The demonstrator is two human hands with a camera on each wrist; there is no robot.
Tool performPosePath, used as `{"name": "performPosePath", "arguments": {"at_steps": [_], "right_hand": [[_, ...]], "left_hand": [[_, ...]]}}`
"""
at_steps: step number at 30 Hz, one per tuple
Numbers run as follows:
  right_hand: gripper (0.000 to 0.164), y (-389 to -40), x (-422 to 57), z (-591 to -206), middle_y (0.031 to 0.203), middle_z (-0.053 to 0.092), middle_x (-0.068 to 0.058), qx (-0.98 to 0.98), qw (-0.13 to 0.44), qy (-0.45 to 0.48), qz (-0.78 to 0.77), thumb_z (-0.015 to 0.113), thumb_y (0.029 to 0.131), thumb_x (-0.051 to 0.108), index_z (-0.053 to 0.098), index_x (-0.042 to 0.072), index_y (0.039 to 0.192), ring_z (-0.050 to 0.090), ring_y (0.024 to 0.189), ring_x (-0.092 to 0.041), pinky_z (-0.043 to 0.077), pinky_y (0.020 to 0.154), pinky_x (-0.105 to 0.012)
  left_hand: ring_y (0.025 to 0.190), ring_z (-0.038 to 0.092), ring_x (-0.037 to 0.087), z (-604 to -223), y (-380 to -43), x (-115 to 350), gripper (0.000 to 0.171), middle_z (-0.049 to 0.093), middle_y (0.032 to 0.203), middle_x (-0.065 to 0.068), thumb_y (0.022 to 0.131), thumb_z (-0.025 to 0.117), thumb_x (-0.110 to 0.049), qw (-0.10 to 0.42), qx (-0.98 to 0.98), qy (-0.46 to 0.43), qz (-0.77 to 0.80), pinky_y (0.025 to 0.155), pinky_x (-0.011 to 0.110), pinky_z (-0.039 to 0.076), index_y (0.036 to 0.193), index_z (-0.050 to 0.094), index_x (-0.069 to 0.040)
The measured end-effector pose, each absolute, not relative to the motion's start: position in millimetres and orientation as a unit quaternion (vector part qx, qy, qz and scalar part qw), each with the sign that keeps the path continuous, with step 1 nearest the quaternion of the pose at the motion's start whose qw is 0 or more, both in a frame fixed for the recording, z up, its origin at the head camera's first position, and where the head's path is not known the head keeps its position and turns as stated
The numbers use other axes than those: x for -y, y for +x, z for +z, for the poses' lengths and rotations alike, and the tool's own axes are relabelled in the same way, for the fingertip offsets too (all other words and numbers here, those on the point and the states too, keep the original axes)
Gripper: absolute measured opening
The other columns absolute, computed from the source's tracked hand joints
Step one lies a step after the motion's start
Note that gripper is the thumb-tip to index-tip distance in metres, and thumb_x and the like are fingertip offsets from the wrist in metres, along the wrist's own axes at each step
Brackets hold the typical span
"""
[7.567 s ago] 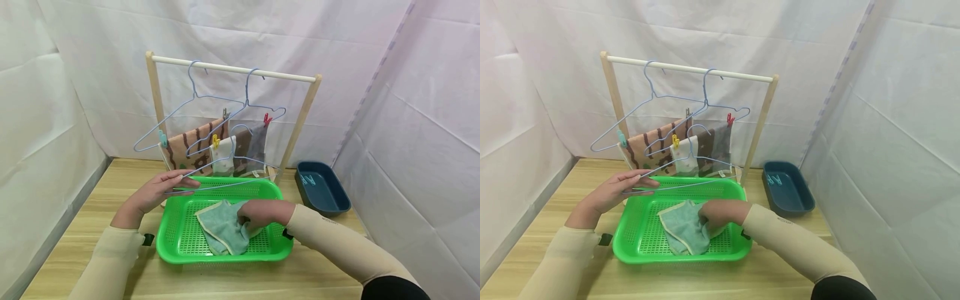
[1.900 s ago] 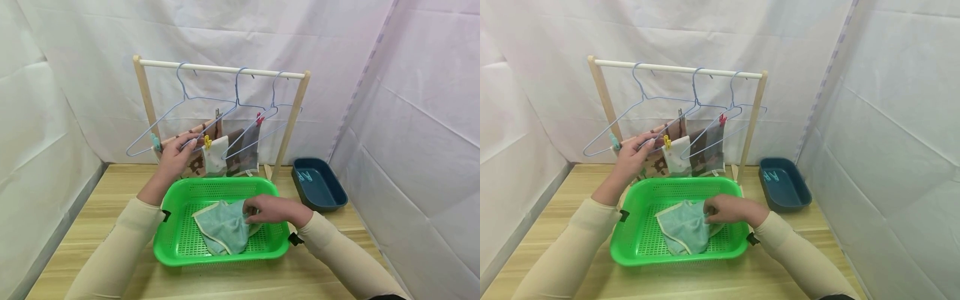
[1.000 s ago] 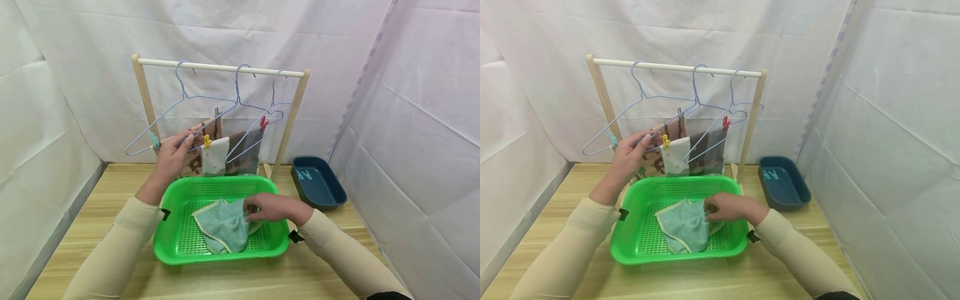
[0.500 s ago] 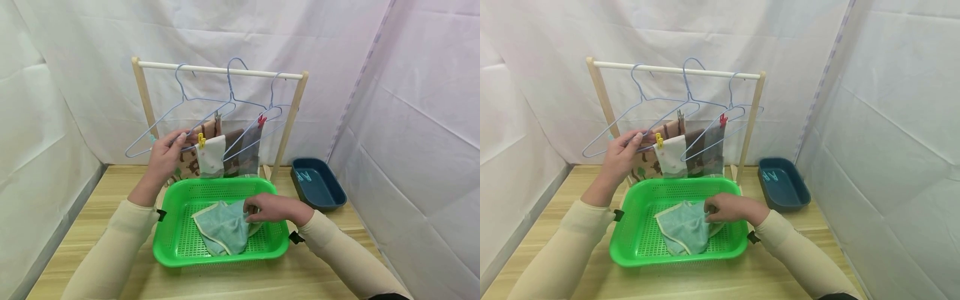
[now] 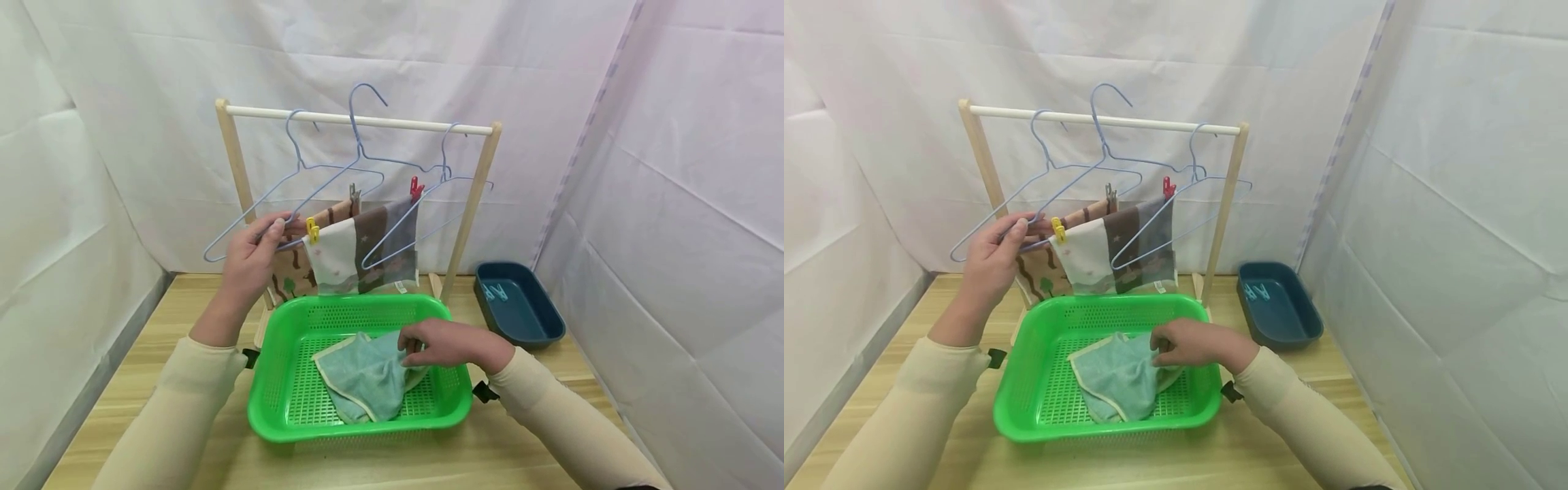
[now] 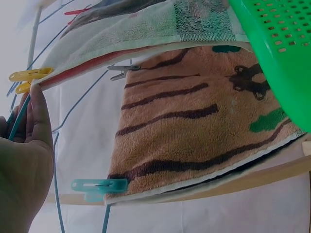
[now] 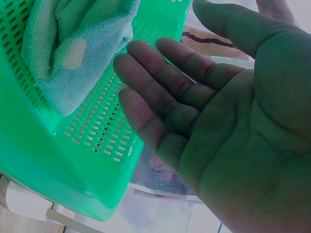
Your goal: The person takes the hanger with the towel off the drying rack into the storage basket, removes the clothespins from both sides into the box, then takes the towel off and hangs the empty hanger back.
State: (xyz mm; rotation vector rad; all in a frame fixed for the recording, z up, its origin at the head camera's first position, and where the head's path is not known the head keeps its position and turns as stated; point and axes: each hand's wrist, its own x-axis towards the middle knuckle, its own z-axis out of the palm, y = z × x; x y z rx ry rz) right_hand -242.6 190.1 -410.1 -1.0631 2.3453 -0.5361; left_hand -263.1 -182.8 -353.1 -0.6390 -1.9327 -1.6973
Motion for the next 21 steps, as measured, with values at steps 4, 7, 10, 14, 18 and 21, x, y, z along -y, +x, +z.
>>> {"name": "performPosePath", "arguments": {"at_steps": [4,7,10,14,18,21], "right_hand": [[0.028,-242,-191,-410,0.111,0.072,0.010,-0.863,0.251,-0.391,-0.197,0.073,0.110,0.032,0.073,0.011,0.129,0.069,0.104,-0.006,0.061,0.093,-0.033],[0.029,-242,-192,-410,0.112,0.072,0.010,-0.863,0.251,-0.390,-0.199,0.073,0.110,0.031,0.073,0.010,0.129,0.069,0.104,-0.007,0.061,0.093,-0.033],[0.029,-241,-191,-409,0.112,0.072,0.009,-0.862,0.253,-0.389,-0.204,0.074,0.110,0.030,0.073,0.009,0.129,0.069,0.105,-0.009,0.061,0.093,-0.033],[0.029,-241,-191,-410,0.112,0.072,0.009,-0.862,0.254,-0.387,-0.207,0.074,0.110,0.030,0.073,0.008,0.129,0.069,0.105,-0.010,0.061,0.093,-0.033],[0.028,-242,-191,-410,0.112,0.071,0.009,-0.863,0.254,-0.386,-0.203,0.074,0.110,0.030,0.073,0.009,0.129,0.069,0.105,-0.009,0.061,0.093,-0.033],[0.029,-244,-190,-410,0.111,0.071,0.010,-0.864,0.252,-0.387,-0.198,0.074,0.110,0.030,0.073,0.009,0.129,0.069,0.104,-0.008,0.061,0.093,-0.034]], "left_hand": [[0.116,0.076,0.020,-352,-260,188,0.036,0.078,0.126,0.008,0.119,0.049,-0.011,0.240,0.677,-0.250,-0.649,0.096,0.028,0.064,0.140,0.067,0.012],[0.116,0.076,0.021,-352,-257,192,0.035,0.078,0.127,0.009,0.118,0.050,-0.007,0.240,0.656,-0.266,-0.664,0.096,0.029,0.064,0.140,0.065,0.015],[0.115,0.077,0.022,-351,-254,198,0.034,0.078,0.126,0.012,0.118,0.049,-0.004,0.244,0.642,-0.282,-0.670,0.096,0.030,0.065,0.138,0.064,0.019],[0.113,0.078,0.021,-350,-250,208,0.033,0.079,0.125,0.011,0.117,0.048,-0.001,0.253,0.630,-0.294,-0.673,0.096,0.030,0.065,0.137,0.063,0.021],[0.112,0.078,0.019,-349,-245,218,0.033,0.080,0.124,0.009,0.117,0.049,-0.001,0.257,0.630,-0.290,-0.673,0.095,0.029,0.065,0.137,0.064,0.020],[0.113,0.078,0.019,-350,-241,226,0.032,0.080,0.124,0.009,0.117,0.049,-0.001,0.258,0.631,-0.288,-0.672,0.096,0.029,0.065,0.136,0.064,0.020]]}}
